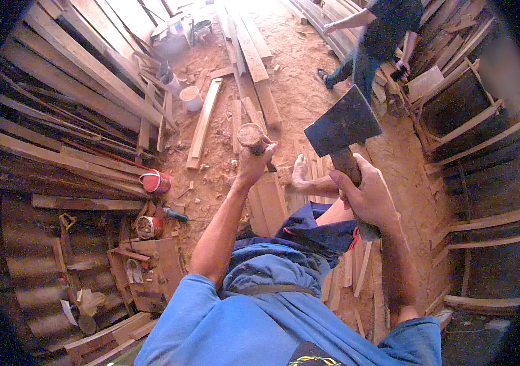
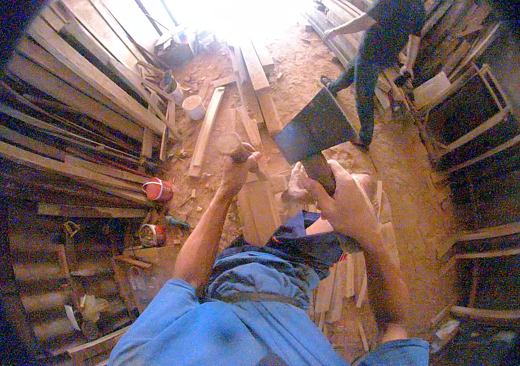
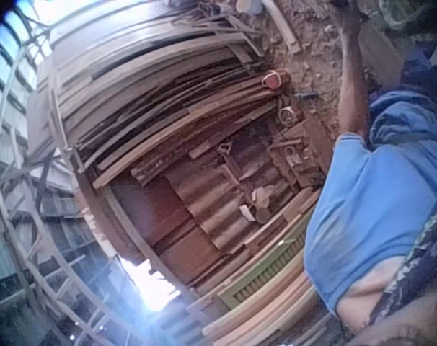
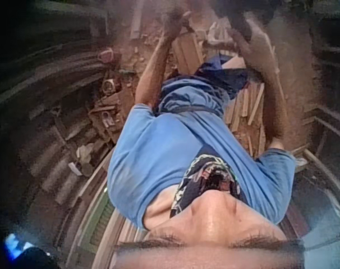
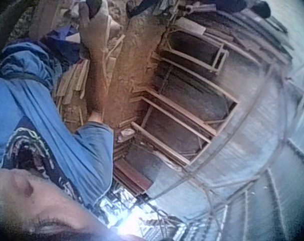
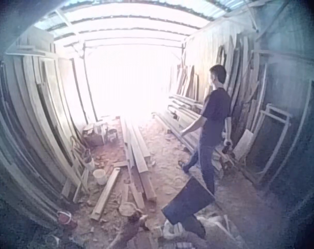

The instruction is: The person uses a circular saw to cut a plank of wood, then uses a chisel and mallet to shape the cut piece. The person handles the wood and tools directly, performing cuts and chiseling actions in a workshop environment.

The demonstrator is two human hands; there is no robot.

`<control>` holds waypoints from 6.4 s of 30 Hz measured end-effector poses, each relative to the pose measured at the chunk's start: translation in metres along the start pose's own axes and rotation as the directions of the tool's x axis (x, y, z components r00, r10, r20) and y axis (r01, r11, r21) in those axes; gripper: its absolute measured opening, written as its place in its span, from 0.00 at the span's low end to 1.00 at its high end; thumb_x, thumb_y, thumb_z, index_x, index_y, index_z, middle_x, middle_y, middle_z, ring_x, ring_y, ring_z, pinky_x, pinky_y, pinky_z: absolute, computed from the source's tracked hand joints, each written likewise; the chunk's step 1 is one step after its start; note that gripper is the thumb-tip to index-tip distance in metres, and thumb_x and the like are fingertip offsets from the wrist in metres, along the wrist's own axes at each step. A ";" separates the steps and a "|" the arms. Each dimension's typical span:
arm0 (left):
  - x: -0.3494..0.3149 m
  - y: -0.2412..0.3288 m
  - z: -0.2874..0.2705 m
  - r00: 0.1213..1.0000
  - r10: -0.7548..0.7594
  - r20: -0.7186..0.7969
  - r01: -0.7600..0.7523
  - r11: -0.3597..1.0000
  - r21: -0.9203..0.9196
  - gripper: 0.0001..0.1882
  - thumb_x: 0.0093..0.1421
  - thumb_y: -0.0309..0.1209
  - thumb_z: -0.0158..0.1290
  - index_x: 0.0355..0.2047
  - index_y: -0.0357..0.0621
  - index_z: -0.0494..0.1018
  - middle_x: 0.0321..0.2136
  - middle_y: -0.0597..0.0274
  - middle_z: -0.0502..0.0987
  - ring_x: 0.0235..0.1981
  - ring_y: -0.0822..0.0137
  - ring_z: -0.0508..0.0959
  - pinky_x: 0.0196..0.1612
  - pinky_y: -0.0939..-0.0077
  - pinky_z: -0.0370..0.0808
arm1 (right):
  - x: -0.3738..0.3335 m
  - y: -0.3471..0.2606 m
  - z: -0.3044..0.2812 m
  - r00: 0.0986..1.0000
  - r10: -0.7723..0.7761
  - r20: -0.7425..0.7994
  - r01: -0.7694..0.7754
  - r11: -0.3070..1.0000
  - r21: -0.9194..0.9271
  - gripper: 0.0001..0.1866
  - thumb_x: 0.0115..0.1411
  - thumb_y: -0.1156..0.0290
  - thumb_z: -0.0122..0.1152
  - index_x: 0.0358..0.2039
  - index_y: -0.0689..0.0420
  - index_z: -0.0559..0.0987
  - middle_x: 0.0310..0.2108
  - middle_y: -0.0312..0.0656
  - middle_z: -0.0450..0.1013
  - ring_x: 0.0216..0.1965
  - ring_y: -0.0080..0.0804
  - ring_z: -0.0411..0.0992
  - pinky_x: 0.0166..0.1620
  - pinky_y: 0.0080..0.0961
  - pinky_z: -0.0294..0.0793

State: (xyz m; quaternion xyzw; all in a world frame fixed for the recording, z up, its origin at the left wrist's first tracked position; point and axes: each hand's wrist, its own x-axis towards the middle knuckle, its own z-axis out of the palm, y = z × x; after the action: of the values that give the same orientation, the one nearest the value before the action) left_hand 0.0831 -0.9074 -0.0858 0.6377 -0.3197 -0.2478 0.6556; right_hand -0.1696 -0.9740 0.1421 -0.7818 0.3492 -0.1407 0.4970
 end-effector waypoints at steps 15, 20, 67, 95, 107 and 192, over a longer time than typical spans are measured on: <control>-0.009 -0.006 0.006 0.998 -0.057 -0.006 0.057 0.993 0.104 0.09 0.59 0.32 0.66 0.31 0.42 0.78 0.26 0.69 0.79 0.28 0.75 0.75 0.32 0.72 0.74 | -0.012 0.000 -0.006 0.984 -0.180 -0.011 0.178 0.977 -0.117 0.17 0.66 0.60 0.65 0.42 0.63 0.74 0.21 0.36 0.73 0.19 0.20 0.71 0.22 0.22 0.70; -0.014 -0.012 0.015 1.000 0.026 0.002 -0.026 0.996 0.087 0.09 0.58 0.30 0.66 0.31 0.39 0.79 0.26 0.68 0.80 0.29 0.75 0.76 0.33 0.72 0.75 | -0.014 -0.002 -0.005 0.975 -0.222 -0.014 0.215 0.958 -0.189 0.21 0.65 0.56 0.65 0.45 0.63 0.75 0.25 0.42 0.76 0.24 0.31 0.75 0.27 0.29 0.73; -0.023 -0.025 -0.015 0.995 0.088 0.041 -0.094 0.982 0.166 0.09 0.58 0.31 0.65 0.35 0.39 0.79 0.32 0.63 0.83 0.35 0.73 0.80 0.40 0.69 0.78 | -0.005 -0.033 0.055 0.896 -0.364 -0.254 0.409 0.899 0.154 0.18 0.63 0.57 0.68 0.41 0.58 0.77 0.23 0.44 0.76 0.22 0.31 0.76 0.28 0.30 0.73; -0.037 -0.021 -0.065 0.989 0.145 -0.027 -0.147 0.982 -0.119 0.06 0.62 0.27 0.62 0.39 0.44 0.76 0.33 0.68 0.78 0.37 0.75 0.78 0.42 0.74 0.79 | 0.022 -0.007 0.043 0.965 -0.240 0.110 0.264 0.858 -0.441 0.21 0.63 0.54 0.65 0.43 0.61 0.74 0.30 0.58 0.79 0.33 0.57 0.80 0.37 0.48 0.76; -0.033 -0.006 -0.052 0.990 0.136 0.033 -0.139 0.985 0.106 0.09 0.60 0.30 0.62 0.35 0.38 0.78 0.32 0.66 0.81 0.34 0.74 0.79 0.40 0.71 0.77 | 0.053 -0.009 0.100 0.886 -0.425 0.187 0.454 0.710 -0.538 0.16 0.67 0.59 0.60 0.46 0.58 0.72 0.25 0.52 0.77 0.25 0.54 0.77 0.28 0.43 0.75; 0.042 0.002 0.092 0.811 -0.009 0.585 -0.393 0.732 0.557 0.21 0.61 0.36 0.55 0.53 0.43 0.67 0.54 0.47 0.72 0.48 0.39 0.78 0.45 0.51 0.81 | -0.020 0.223 0.031 0.859 0.411 -0.306 -0.122 0.743 0.658 0.13 0.66 0.67 0.62 0.45 0.61 0.73 0.19 0.38 0.73 0.17 0.28 0.73 0.20 0.26 0.72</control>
State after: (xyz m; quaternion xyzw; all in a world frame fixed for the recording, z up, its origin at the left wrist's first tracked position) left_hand 0.0438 -1.0000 -0.0810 0.6876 -0.6273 -0.2197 0.2922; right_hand -0.2569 -0.9971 -0.0651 -0.4643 0.4958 -0.3418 0.6495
